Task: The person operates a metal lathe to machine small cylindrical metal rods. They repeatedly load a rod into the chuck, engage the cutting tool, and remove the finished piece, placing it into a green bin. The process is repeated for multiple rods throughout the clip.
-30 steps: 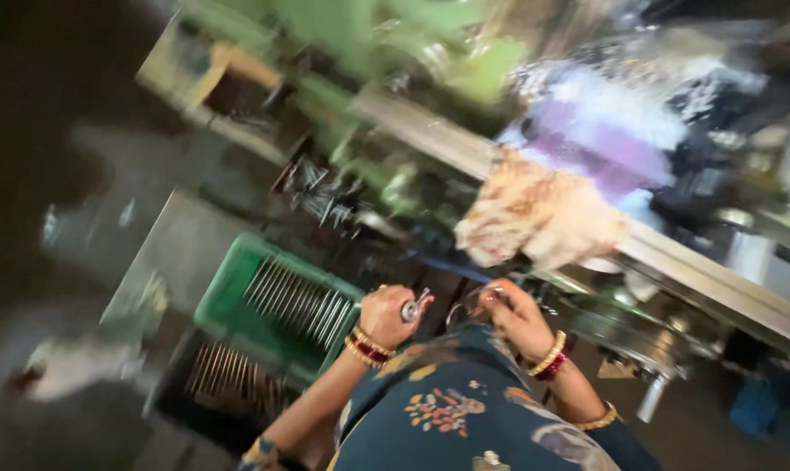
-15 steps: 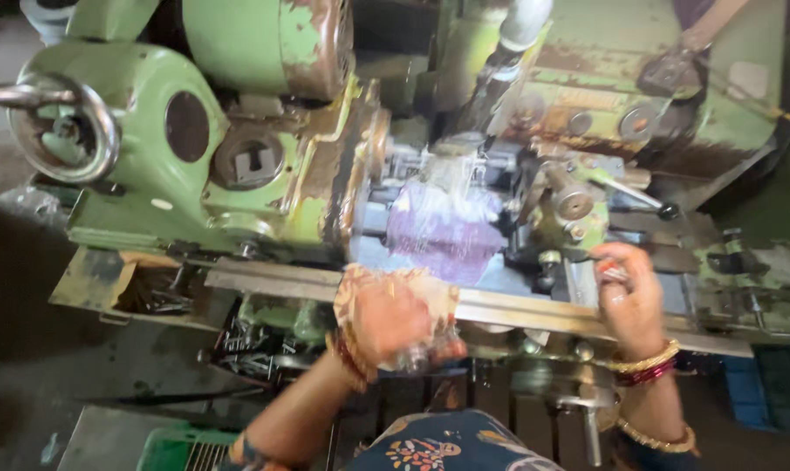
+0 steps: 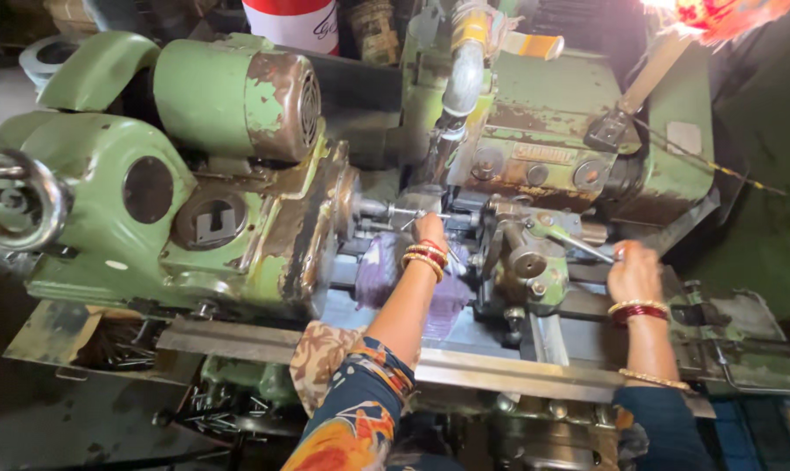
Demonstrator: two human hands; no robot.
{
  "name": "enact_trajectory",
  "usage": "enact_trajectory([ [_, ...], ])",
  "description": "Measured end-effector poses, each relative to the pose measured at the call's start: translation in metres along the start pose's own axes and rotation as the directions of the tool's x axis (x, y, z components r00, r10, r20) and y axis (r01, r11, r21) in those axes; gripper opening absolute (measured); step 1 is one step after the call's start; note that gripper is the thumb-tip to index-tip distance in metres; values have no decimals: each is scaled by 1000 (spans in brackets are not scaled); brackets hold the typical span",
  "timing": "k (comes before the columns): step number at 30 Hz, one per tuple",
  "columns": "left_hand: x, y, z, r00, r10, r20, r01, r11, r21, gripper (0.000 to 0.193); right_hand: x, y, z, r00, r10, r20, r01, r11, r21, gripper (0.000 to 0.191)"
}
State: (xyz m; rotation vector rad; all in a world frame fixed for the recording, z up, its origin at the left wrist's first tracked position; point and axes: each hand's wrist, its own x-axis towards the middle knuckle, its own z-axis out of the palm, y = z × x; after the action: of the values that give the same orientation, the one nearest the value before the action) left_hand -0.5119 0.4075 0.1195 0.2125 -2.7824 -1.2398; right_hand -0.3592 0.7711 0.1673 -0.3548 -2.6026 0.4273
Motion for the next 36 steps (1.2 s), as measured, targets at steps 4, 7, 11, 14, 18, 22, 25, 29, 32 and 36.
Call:
enact_trajectory([
  [4,-3,-1,15,877,-466,114,309,368,-877,29,-17,1,26,992,-34,-124,49,992,117,28],
  [7,-7,-2,20,852,-495,167,345,292,-892,34,-26,-2,27,981,-84,-175,120,971,207,36],
  [11,-3,0,28,904,-423,-62,127,404,-906,32,-27,-8,23,980,-67,-185,105,973,207,39],
  [14,0,3,31,916,-399,-31,119,346,-931,30,-27,-9,22,980,-72,-185,113,969,220,40],
  [18,0,3,30,917,-391,-74,105,417,-903,28,-28,-6,22,971,-122,-205,165,965,206,40],
  [22,0,-1,28,921,-384,-60,80,338,-938,28,-28,-5,22,975,-103,-195,145,966,213,38],
  [25,3,-3,29,925,-372,-76,52,320,-946,27,-29,-6,20,978,-99,-184,137,969,207,39],
  [29,5,-2,29,909,-414,-38,108,323,-940,27,-29,-10,16,977,-103,-186,144,964,222,40],
  [32,4,-2,27,915,-401,-40,85,288,-954,28,-30,-13,12,980,-89,-177,128,967,222,40],
  [36,1,0,22,904,-428,9,146,288,-946,29,-32,-16,9,980,-97,-172,135,965,227,41],
])
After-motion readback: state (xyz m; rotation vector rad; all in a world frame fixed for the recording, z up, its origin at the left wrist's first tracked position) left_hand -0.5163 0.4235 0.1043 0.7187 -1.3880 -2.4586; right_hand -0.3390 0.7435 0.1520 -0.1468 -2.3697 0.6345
